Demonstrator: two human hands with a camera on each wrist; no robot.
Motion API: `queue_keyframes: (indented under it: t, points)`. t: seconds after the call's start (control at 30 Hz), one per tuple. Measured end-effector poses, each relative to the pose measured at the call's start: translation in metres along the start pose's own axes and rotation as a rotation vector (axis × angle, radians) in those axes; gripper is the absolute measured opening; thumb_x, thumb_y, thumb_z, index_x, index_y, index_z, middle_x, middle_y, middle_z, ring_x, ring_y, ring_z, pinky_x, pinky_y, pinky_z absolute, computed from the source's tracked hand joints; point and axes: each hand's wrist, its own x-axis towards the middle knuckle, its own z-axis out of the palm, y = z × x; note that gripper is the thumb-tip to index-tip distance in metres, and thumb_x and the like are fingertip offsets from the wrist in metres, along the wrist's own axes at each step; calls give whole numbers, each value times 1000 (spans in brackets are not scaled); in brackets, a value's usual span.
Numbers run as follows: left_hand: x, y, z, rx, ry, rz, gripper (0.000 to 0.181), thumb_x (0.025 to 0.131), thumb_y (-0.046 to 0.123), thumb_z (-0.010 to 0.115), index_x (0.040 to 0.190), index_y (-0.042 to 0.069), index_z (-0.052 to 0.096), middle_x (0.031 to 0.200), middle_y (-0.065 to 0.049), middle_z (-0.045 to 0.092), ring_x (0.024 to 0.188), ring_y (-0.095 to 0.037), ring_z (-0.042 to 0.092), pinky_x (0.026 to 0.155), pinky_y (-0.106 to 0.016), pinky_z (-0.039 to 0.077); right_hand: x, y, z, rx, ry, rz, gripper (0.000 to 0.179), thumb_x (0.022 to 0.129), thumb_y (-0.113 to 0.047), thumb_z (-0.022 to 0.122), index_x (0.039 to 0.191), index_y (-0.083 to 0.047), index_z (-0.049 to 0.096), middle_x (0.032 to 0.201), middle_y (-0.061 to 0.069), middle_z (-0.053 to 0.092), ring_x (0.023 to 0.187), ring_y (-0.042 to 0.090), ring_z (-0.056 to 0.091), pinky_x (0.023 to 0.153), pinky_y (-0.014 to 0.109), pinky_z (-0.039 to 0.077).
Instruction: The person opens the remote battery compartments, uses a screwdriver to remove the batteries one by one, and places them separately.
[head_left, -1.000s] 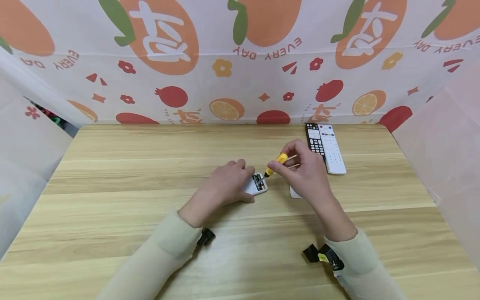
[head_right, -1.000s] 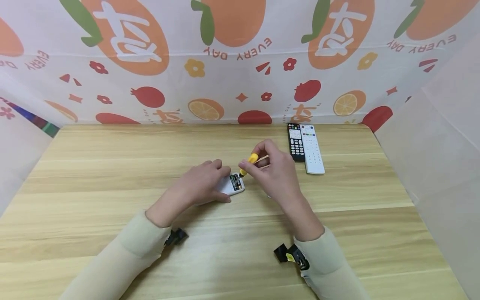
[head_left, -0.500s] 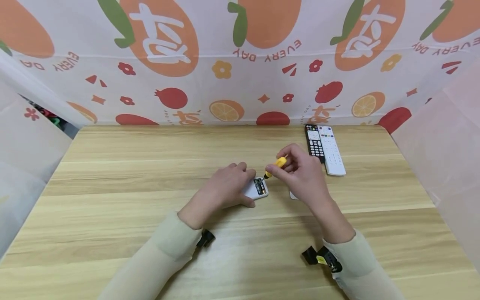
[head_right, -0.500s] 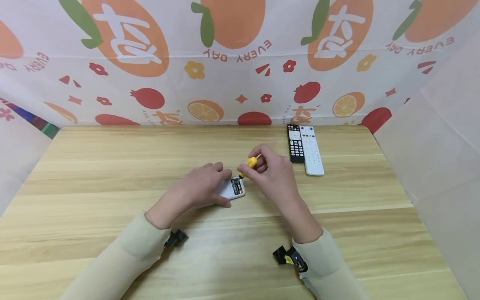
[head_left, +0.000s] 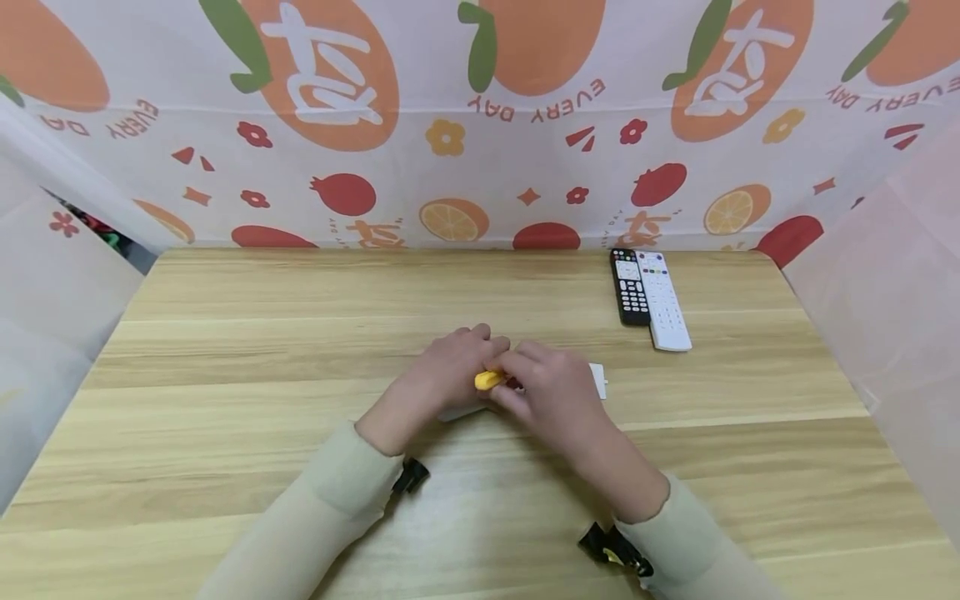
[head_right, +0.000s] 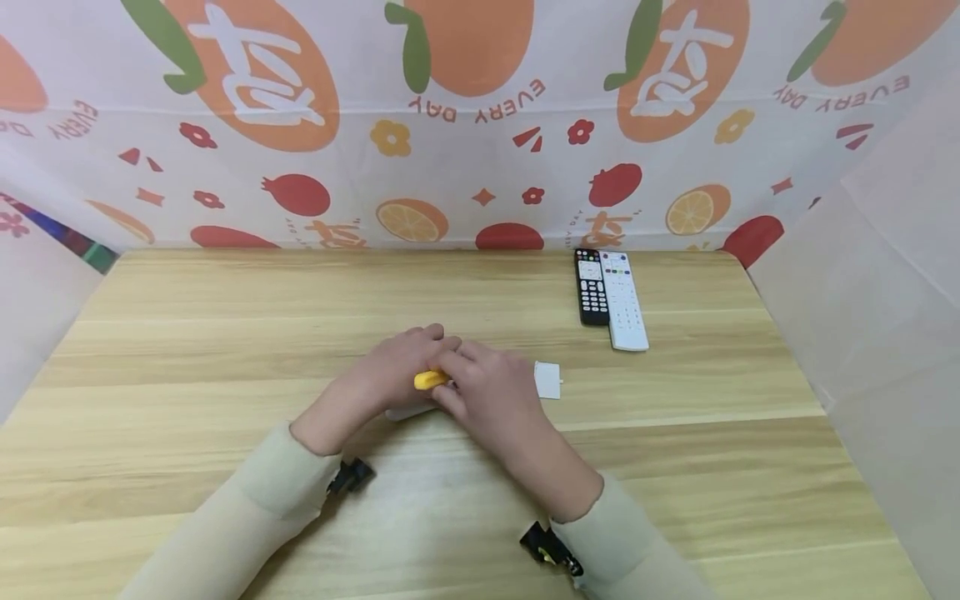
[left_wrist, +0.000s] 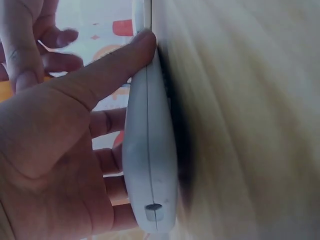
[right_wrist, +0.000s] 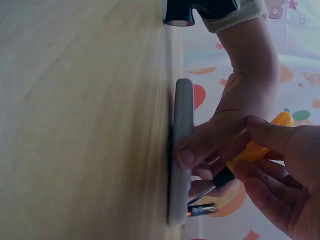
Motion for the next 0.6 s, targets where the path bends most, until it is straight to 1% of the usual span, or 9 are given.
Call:
queue_keyframes:
  t: [0.03, 0.07, 0.13, 0.2, 0.3, 0.37, 0.47, 0.53, 0.6]
  points:
    - [0, 0, 0, -3, -4, 0, 43, 82, 45, 79, 114, 19, 64, 101, -4, 56, 88, -23, 55, 75, -42, 50, 0, 0, 0, 10, -5, 7, 21, 82, -28, 83, 97, -15, 74, 83, -2, 68, 67, 9, 62, 59, 26, 50]
    - [1, -1, -1, -10, -8, -3, 47, 81, 46, 80, 117, 19, 64, 101, -4, 56, 88, -23, 55, 76, -42, 50, 0, 1, -1, 25, -5, 24, 21, 83, -28, 82, 97, -15, 74, 83, -3, 68, 67, 9, 62, 59, 25, 50]
    - [2, -1, 0, -14, -16, -13, 58, 77, 50, 83, 124, 20, 63, 103, -4, 56, 89, -23, 55, 78, -42, 50, 2, 6, -5, 81, -4, 79, 23, 83, -31, 82, 98, -16, 73, 84, -4, 68, 69, 8, 61, 60, 23, 51]
    - [3, -1, 0, -12, -27, -24, 66, 74, 53, 84, 126, 20, 62, 103, -4, 56, 89, -22, 54, 78, -40, 49, 4, 14, -9, 147, -2, 143, 24, 84, -32, 81, 98, -15, 73, 84, -4, 67, 71, 7, 62, 62, 23, 54]
    - [4, -1, 0, 5, -45, -36, 68, 73, 56, 84, 124, 16, 62, 104, -4, 56, 88, -21, 53, 75, -38, 47, 6, 25, -13, 222, -7, 232, 26, 86, -36, 78, 99, -15, 71, 87, -5, 67, 76, 6, 64, 65, 23, 56]
    - [4, 0, 0, 7, -58, -44, 68, 72, 56, 84, 122, 15, 62, 103, -4, 55, 86, -21, 52, 73, -37, 46, 6, 31, -14, 249, -22, 275, 27, 88, -39, 75, 100, -15, 70, 87, -5, 68, 77, 7, 66, 66, 24, 56]
    - [4, 0, 1, 10, -63, -45, 69, 72, 57, 83, 122, 14, 62, 102, -4, 55, 86, -20, 52, 72, -35, 45, 7, 37, -15, 286, -59, 306, 29, 92, -42, 70, 105, -16, 68, 91, -4, 69, 80, 10, 68, 68, 24, 57]
    - [5, -1, 1, 14, -58, -41, 69, 72, 57, 84, 121, 14, 62, 101, -4, 55, 85, -20, 52, 70, -35, 45, 7, 38, -16, 300, -75, 308, 29, 95, -42, 66, 109, -17, 67, 93, -4, 70, 82, 11, 69, 70, 26, 57]
    - [5, -1, 1, 23, -53, -35, 67, 73, 57, 83, 120, 14, 62, 101, -4, 55, 85, -20, 52, 69, -35, 44, 7, 39, -17, 311, -71, 302, 29, 96, -40, 64, 112, -16, 67, 94, -3, 70, 83, 11, 69, 71, 26, 58]
